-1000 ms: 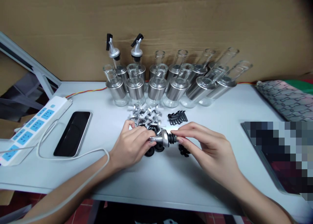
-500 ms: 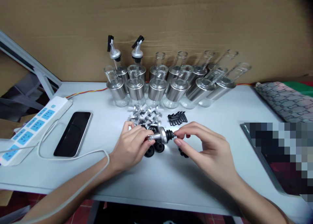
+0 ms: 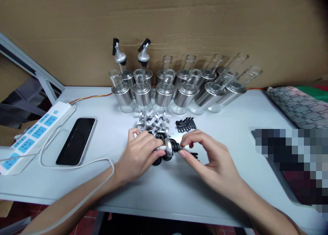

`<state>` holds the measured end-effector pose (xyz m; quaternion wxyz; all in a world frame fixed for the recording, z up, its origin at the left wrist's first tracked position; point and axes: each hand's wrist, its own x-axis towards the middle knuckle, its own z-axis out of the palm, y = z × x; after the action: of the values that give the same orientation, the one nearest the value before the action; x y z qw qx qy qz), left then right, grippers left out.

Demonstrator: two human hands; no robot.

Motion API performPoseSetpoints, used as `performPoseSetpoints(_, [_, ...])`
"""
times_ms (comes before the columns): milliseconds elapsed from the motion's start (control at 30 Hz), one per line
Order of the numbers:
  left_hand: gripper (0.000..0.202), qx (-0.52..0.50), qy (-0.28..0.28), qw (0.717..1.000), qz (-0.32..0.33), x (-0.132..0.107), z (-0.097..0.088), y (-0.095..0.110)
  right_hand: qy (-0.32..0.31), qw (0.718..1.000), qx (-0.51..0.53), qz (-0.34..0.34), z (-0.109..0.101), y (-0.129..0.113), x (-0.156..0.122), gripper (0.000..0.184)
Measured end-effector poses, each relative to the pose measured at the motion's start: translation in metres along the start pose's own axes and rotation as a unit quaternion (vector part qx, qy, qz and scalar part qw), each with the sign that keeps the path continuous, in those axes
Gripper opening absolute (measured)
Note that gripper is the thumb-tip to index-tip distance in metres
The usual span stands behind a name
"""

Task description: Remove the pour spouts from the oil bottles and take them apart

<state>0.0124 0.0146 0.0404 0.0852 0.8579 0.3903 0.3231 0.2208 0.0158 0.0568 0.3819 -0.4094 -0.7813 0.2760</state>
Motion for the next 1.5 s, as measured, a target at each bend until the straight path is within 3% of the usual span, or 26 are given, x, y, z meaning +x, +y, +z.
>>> performPoseSetpoints(200, [0.034,0.059,0.017,0.997,0.055,-0.002,0.001,0.004,-0.129,0.978,0.120,0.110,0.005,-0.001,-0.004,0.009])
performPoseSetpoints(367, [0.041,0.016,-0.011,0.998,0.066,-0.003,0.001,0.005,-0.103,0.952,0.223,0.181,0.010,-0.003,-0.004,0.011])
performPoseSetpoints(533, [0.047,-0.060,-0.040,0.997,0.010,-0.001,0.000,0.006,-0.094,0.933,0.277,0.209,0.012,-0.004,-0.001,0.012])
performPoseSetpoints(667, [0.049,-0.119,-0.042,0.991,-0.040,-0.001,-0.004,0.014,-0.094,0.967,0.196,0.134,0.009,-0.005,-0.003,0.005])
performPoseSetpoints(767, [0.052,-0.150,-0.050,0.985,-0.074,-0.001,-0.006,0.017,-0.083,0.988,0.126,0.015,0.007,-0.002,-0.003,0.007])
performPoseSetpoints(867, [0.053,-0.168,-0.060,0.979,-0.097,0.000,-0.006,0.016,-0.077,0.986,0.061,-0.132,0.006,0.002,0.000,0.012])
performPoseSetpoints(967, [0.056,-0.169,-0.073,0.976,-0.118,0.001,-0.006,0.013,-0.074,0.971,0.009,-0.225,0.003,0.002,0.004,0.016])
performPoseSetpoints(1067, [0.058,-0.178,-0.090,0.970,-0.139,0.000,-0.004,0.011,-0.067,0.959,-0.068,-0.267,0.001,-0.001,0.004,0.020])
performPoseSetpoints(1233, [0.056,-0.220,-0.083,0.959,-0.158,-0.004,-0.001,0.009,-0.023,0.954,-0.142,-0.265,0.001,-0.004,0.000,0.025])
performPoseSetpoints(1333, [0.051,-0.146,-0.045,0.986,-0.068,-0.003,-0.001,0.005,-0.043,0.972,-0.057,-0.222,0.000,0.000,-0.002,0.020])
performPoseSetpoints(1433, [0.047,-0.025,0.003,0.999,0.047,-0.001,-0.002,0.001,-0.092,0.991,0.086,-0.039,0.001,0.004,-0.004,0.020])
performPoseSetpoints(1500, [0.044,0.028,0.022,0.996,0.085,0.000,-0.002,-0.001,-0.119,0.972,0.186,0.083,0.003,0.004,-0.005,0.015])
